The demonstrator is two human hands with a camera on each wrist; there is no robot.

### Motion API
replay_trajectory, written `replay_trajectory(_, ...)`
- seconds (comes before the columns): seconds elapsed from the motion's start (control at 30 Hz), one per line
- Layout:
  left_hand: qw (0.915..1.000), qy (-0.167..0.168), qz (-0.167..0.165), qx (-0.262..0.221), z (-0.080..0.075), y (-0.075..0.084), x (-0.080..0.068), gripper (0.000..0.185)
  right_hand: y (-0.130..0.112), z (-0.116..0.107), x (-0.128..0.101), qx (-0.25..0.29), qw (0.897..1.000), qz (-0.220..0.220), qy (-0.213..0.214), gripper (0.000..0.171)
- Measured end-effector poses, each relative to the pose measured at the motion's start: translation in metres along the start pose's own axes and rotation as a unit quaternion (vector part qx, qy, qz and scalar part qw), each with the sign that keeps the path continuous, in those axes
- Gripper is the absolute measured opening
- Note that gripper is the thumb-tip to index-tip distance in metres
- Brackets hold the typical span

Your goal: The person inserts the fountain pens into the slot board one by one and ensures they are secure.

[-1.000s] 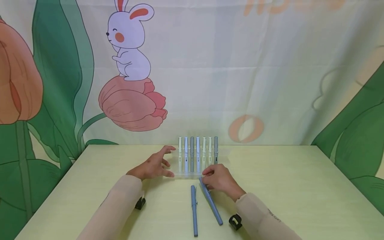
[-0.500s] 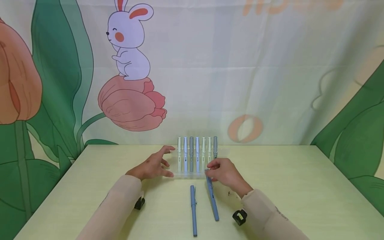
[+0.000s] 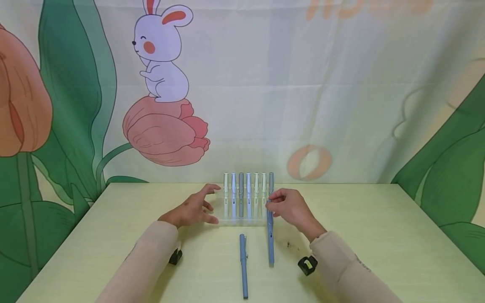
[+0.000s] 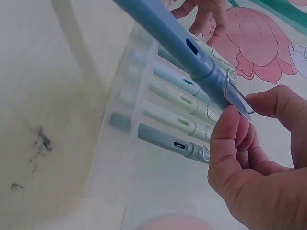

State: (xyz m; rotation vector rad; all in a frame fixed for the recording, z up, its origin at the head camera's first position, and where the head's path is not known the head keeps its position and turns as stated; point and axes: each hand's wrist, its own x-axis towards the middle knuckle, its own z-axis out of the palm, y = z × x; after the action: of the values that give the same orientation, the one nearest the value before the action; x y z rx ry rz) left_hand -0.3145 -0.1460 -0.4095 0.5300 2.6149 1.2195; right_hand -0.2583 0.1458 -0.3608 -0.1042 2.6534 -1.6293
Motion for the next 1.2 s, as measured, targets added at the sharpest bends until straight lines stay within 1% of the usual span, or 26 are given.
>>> replay_trajectory(0.17,1.0000,-0.002,0.009,-0.001,0.000,0.001,-0.001,0.097,-0.005,-0.006,0.001,-0.009,1.000,-0.011,0.012,0.019)
replay_trajectory(0.43,1.0000,0.000,0.001,0.001,0.000,0.002,-0.001,0.097,-0.014,-0.020,0.006,-0.011,0.999,-0.026,0.019,0.023)
replay_trajectory(0.8,1.0000,0.001,0.000,0.004,0.000,0.001,-0.002,0.098,-0.029,-0.035,0.017,-0.033,0.999,-0.027,0.028,0.024)
replay_trajectory(0.93,1.0000,0.001,0.007,0.006,0.000,0.000,-0.003,0.098,-0.033,-0.038,0.020,-0.039,0.998,-0.027,0.029,0.025)
replay_trajectory(1.2,0.9998,0.002,0.018,0.007,0.001,-0.002,-0.001,0.097,-0.034,-0.043,0.025,-0.042,0.997,-0.043,0.040,0.026)
